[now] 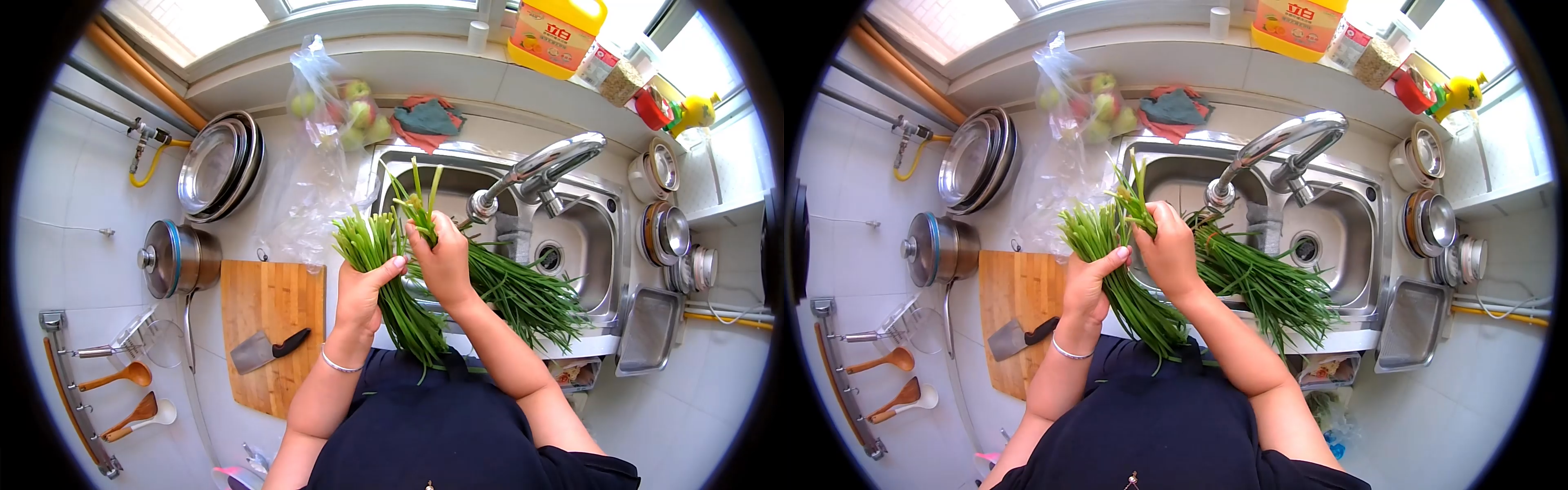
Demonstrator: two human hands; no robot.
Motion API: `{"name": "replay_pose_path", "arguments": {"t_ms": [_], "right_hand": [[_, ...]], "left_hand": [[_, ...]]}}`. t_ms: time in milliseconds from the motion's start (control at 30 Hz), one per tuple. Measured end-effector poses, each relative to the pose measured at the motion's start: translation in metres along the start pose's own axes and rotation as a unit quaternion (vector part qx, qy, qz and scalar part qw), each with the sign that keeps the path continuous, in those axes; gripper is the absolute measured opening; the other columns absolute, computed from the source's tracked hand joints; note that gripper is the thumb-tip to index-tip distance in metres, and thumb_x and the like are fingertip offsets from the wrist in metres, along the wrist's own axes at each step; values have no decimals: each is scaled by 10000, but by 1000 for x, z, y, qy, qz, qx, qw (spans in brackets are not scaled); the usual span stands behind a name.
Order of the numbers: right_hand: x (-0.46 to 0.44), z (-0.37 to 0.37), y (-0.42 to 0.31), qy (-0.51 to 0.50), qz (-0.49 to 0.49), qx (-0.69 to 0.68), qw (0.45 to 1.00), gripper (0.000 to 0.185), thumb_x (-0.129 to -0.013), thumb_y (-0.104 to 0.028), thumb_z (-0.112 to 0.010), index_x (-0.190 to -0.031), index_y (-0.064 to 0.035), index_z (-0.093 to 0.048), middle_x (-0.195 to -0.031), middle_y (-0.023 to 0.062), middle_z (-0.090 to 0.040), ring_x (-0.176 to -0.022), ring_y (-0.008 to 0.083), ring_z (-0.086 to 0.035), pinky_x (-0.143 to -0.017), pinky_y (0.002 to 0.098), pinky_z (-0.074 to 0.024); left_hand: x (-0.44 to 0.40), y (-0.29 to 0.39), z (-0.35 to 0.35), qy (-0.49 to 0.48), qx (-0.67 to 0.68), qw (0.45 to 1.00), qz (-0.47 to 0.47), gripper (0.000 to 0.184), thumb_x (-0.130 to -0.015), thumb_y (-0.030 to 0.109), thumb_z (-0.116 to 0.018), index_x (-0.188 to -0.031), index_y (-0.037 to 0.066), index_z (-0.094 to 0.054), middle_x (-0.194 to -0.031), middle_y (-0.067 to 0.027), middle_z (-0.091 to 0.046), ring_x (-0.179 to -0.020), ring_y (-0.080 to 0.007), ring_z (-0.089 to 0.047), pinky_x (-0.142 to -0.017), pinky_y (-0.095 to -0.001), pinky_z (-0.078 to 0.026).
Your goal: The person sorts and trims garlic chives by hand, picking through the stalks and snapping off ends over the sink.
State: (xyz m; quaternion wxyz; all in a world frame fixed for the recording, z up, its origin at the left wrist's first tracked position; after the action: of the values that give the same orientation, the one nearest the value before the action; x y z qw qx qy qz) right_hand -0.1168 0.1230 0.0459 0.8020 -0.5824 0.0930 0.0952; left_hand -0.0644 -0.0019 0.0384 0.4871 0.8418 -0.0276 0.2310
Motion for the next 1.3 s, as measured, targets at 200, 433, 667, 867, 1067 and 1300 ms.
{"name": "replay_pose_path", "arguments": {"t_ms": [200, 433, 667, 867, 1067, 1300], "right_hand": [[-6, 7, 34, 67, -82, -17, 994, 146, -857, -113, -610, -903, 19, -571, -740, 100, -593, -657, 149, -554, -604, 291, -440], [-9, 24, 39, -3, 33, 16, 999, 197, -881, -176, -604, -964, 3, -612, -660, 28, -562, -583, 91, -498, -533, 246, -402], [7, 29, 31, -111, -253, -254, 927, 214, -908, -224, -578, -967, -20, -607, -636, -79, -442, -494, 8, -337, -442, 180, -236], [16, 20, 23, -182, -263, -244, 916, 198, -886, -200, -609, -976, -24, -630, -806, -14, -590, -702, 46, -488, -637, 215, -416], [16, 20, 28, -256, -165, -93, 948, 224, -875, -207, -614, -989, -15, -639, -849, 29, -625, -781, 102, -557, -747, 264, -451], [18, 23, 39, -275, -295, -242, 882, 277, -924, -216, -541, -1150, -57, -550, -774, -12, -550, -643, 51, -455, -584, 202, -380]], "left_hand": [[6, -6, 3, -5, -12, 1000, 0, 272, -743, -43, -674, -996, -14, -580, -839, -69, -627, -737, -155, -602, -674, -265, -496], [-3, -1, 24, 55, 74, 996, 19, 161, -779, 8, -653, -918, -11, -574, -806, -87, -615, -719, -182, -619, -673, -316, -543], [-22, 2, 24, 39, 45, 998, -31, 240, -759, -25, -657, -978, 10, -566, -864, -76, -621, -687, -154, -599, -644, -283, -522], [-32, -9, -1, -49, 110, 993, 11, 364, -771, -12, -654, -1110, 19, -527, -1074, -125, -617, -793, -136, -577, -731, -280, -498], [-31, 7, -2, -10, 51, 998, -34, 383, -755, -49, -647, -1115, 10, -530, -892, -45, -605, -791, -127, -575, -714, -244, -470], [-28, 14, 19, -7, 85, 996, -31, 357, -758, -45, -646, -1093, -4, -529, -916, -79, -616, -881, -173, -607, -812, -281, -482]]}}
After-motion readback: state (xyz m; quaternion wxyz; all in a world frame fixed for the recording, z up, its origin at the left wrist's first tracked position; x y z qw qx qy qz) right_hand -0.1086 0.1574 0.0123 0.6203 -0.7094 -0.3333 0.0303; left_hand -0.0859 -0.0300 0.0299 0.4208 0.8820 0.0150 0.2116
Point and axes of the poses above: each hand's wrist, its own x-axis away from the middle knuckle, its own z-axis out of the back of the hand, y = z × x, the point moved 5 cm from there along -x, towards the middle knuckle
